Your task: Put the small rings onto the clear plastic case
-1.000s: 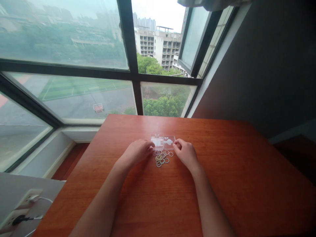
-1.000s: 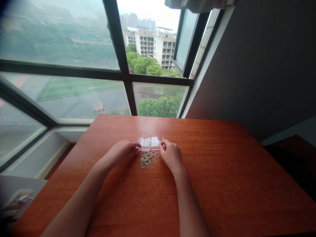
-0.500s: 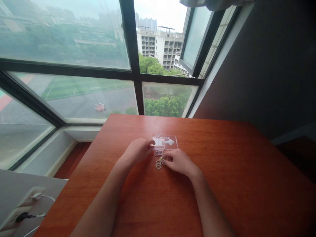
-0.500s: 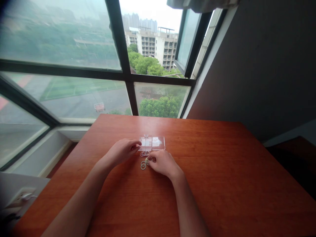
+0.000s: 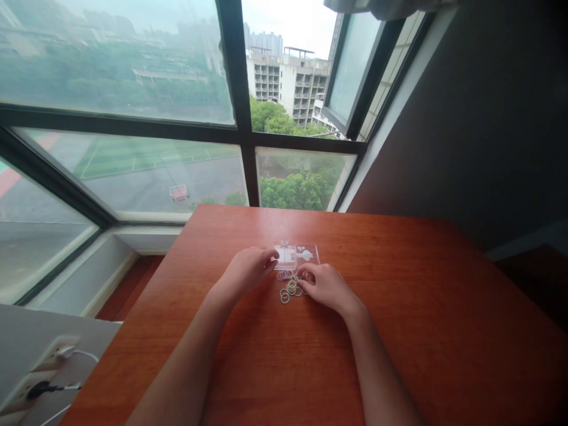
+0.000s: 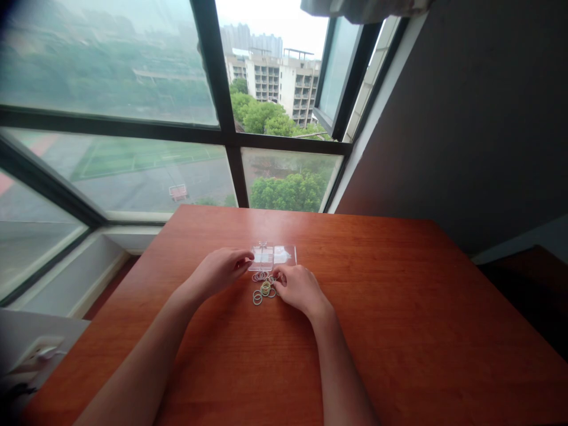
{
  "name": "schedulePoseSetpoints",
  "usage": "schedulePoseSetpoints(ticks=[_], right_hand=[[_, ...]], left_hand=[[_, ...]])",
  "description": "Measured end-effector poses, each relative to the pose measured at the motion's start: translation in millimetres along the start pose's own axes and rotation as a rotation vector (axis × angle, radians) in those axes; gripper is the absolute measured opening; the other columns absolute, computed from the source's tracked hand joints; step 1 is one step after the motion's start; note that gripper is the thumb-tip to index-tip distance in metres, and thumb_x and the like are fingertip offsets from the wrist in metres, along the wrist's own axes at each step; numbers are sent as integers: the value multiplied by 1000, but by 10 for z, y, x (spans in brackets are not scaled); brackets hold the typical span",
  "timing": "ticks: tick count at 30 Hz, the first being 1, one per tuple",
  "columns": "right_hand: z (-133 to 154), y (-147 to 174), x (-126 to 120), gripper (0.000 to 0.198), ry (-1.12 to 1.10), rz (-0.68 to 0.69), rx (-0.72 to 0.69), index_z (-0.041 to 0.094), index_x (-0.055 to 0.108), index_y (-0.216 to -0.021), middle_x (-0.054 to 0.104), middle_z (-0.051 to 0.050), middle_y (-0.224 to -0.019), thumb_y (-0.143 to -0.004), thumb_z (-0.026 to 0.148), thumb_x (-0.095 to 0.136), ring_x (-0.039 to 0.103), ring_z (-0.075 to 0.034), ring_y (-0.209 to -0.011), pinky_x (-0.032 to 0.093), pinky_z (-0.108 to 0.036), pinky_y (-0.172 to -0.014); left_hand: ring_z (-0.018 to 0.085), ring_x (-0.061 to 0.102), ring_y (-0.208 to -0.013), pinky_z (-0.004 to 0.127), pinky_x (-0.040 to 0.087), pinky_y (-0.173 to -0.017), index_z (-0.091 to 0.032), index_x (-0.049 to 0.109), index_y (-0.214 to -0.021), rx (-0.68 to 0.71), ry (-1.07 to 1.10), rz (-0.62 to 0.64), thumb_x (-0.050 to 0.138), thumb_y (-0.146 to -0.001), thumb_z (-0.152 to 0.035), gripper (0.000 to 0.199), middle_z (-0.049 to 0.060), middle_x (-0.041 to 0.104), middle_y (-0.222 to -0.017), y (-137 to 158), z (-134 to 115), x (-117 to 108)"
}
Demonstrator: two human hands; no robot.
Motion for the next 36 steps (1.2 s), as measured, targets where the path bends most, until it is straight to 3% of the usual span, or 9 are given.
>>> schedulePoseSetpoints(ticks=[4,8,17,21,27,36], right_hand=[[66,15,52,13,-55,49,-52,25,71,-84,65,3,-66,-80,22,59,54,-10,-58,31,-19,-55],[59,6,36,16,-110,15,-74,25,72,-86,68,2,-70,-83,24,56,56,-11,-61,34,-20,-58],[-35,-22,5,19,-158,-15,-82,24,74,-87,69,1,-71,-84,26,55,58,-13,-62,39,-22,-61],[-100,-20,-29,20,-130,-39,-46,24,74,-87,71,0,-75,-84,25,54,60,-14,-66,39,-22,-62],[-249,-7,-90,11,-35,-65,83,24,71,-81,66,3,-65,-80,27,60,57,-13,-60,34,-22,-57],[-122,-20,-34,11,11,-27,35,24,70,-80,67,1,-70,-80,23,58,59,-13,-66,36,-22,-62]], left_hand=[[15,56,-60,24,29,-54,-20,65,-80,25,-6,-12,47,-85,-23,20,4,67,-74,-3,-28,-1],[15,55,-59,25,26,-53,-21,64,-79,29,-27,-21,47,-86,-22,19,4,68,-75,1,-34,10],[15,55,-59,24,28,-54,-21,67,-82,40,-16,-29,48,-86,-22,19,4,67,-74,-2,-21,21],[15,54,-58,24,28,-54,-21,67,-81,39,-21,-29,48,-86,-22,19,4,67,-74,1,-18,22],[14,52,-57,24,26,-53,-22,65,-80,30,-14,-34,48,-85,-22,18,3,66,-73,8,1,37],[14,52,-57,24,27,-55,-21,65,-78,31,1,-16,49,-85,-23,17,3,65,-72,-6,6,55]])
Point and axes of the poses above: each hand's wrist, its own y-axis away from the middle knuckle, its own x-axis out of the palm, z = x × y, the point moved 5 cm from there along -y, towards the middle knuckle
